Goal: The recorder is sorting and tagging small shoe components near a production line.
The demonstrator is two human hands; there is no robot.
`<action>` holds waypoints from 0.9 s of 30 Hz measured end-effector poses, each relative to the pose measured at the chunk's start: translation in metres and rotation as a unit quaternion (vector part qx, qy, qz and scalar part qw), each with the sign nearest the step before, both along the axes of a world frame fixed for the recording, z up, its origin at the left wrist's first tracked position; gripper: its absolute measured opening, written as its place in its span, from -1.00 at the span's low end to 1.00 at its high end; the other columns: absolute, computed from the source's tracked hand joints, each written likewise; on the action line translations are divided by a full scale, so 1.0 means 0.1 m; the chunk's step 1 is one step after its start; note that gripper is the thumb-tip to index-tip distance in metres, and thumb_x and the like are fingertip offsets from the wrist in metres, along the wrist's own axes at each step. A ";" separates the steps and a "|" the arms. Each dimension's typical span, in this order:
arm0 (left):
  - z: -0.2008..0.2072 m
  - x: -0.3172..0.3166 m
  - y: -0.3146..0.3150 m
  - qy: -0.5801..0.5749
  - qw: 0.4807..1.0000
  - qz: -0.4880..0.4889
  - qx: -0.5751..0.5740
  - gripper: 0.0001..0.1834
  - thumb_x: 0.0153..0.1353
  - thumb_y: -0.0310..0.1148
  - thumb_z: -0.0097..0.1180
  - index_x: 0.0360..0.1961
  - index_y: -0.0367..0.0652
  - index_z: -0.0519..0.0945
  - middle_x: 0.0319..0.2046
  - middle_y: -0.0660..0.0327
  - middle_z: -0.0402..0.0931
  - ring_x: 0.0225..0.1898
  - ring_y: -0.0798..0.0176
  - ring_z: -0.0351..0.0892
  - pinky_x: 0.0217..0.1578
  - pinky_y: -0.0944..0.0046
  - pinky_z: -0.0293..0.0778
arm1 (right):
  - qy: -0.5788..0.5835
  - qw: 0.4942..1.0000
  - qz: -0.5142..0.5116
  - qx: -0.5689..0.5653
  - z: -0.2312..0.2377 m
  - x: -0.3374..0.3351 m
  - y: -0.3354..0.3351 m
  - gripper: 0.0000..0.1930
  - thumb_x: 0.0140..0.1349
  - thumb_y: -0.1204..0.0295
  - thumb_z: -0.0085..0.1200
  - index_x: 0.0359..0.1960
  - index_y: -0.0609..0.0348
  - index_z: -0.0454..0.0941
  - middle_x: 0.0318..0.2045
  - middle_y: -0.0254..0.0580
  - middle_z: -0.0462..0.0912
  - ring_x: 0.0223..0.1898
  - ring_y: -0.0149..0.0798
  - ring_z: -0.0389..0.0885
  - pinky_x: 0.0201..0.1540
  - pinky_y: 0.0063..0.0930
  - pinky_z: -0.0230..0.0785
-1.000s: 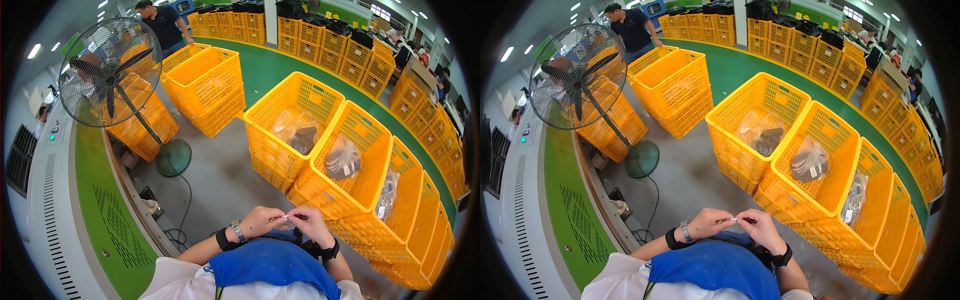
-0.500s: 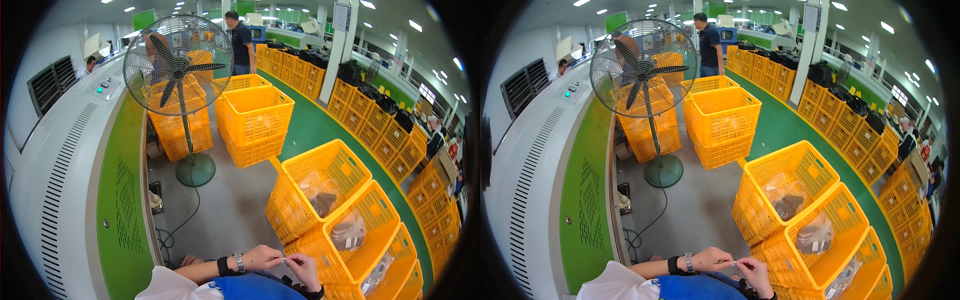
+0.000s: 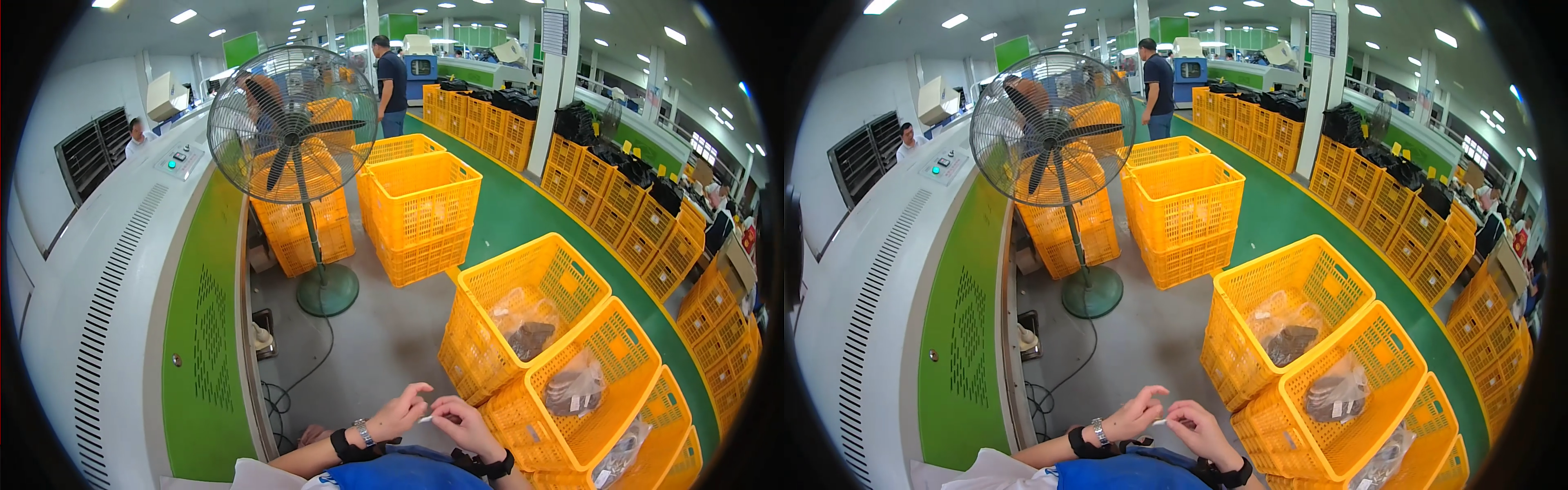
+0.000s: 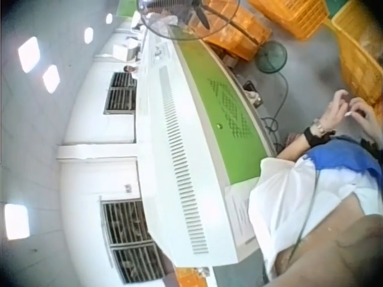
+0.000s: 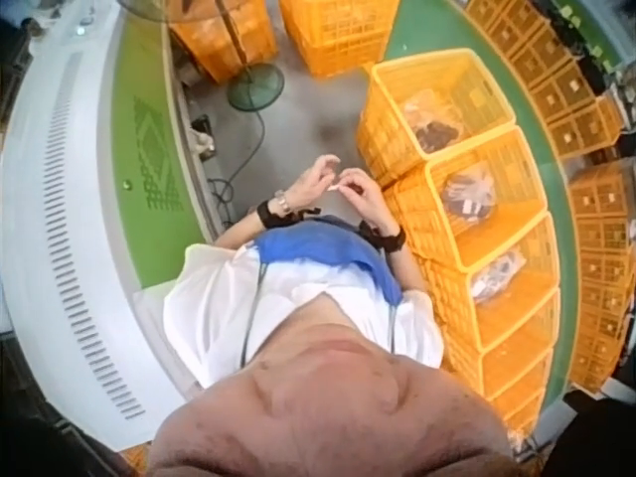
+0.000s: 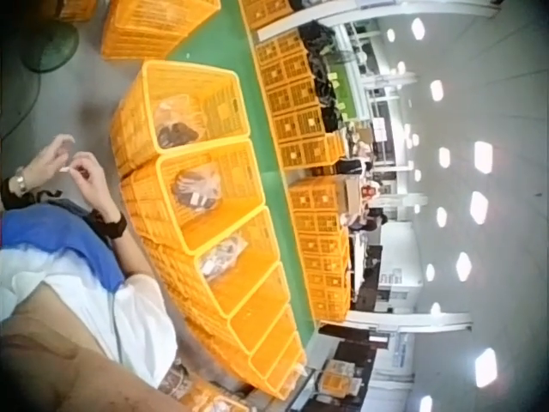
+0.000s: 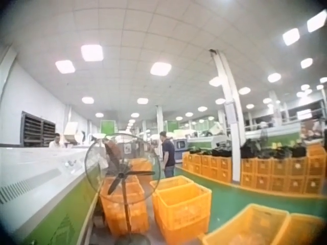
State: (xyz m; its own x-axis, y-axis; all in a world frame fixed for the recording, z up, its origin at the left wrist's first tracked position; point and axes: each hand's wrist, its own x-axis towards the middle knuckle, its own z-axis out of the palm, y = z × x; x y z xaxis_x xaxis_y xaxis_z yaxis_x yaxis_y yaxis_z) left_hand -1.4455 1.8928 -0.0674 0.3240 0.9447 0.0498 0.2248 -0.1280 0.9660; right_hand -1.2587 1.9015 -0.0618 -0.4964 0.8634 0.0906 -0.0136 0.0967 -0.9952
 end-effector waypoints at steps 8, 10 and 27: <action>0.14 0.24 0.05 0.007 0.998 0.021 -0.059 -0.39 0.16 -0.33 0.05 0.19 -0.14 0.08 -0.61 0.28 0.41 -0.59 0.42 0.38 -0.50 0.41 0.33 | 0.052 0.998 0.004 0.035 0.06 0.16 -0.03 -0.91 0.10 0.58 0.05 -0.33 0.31 0.49 -0.17 -0.23 0.44 -0.22 -0.45 0.47 -0.19 -0.61 0.39; 0.17 0.27 0.04 0.008 0.994 0.011 -0.105 -0.36 0.15 -0.32 0.06 0.20 -0.13 0.06 -0.63 0.29 0.40 -0.61 0.42 0.37 -0.52 0.42 0.32 | 0.073 0.997 0.000 0.013 0.09 0.19 -0.05 -0.91 0.11 0.60 0.03 -0.33 0.31 0.49 -0.17 -0.22 0.45 -0.20 -0.44 0.47 -0.20 -0.62 0.39; 0.06 0.50 0.08 0.251 0.941 -0.085 0.209 -0.10 -0.04 -0.43 0.15 0.29 0.00 -0.09 -0.55 0.06 0.52 -0.59 -0.01 0.52 -0.61 0.17 0.44 | -0.073 0.987 -0.065 0.131 -0.05 0.26 -0.05 -0.92 0.02 0.53 0.08 -0.43 0.23 0.49 -0.33 -0.15 0.50 -0.30 -0.19 0.50 -0.27 -0.45 0.35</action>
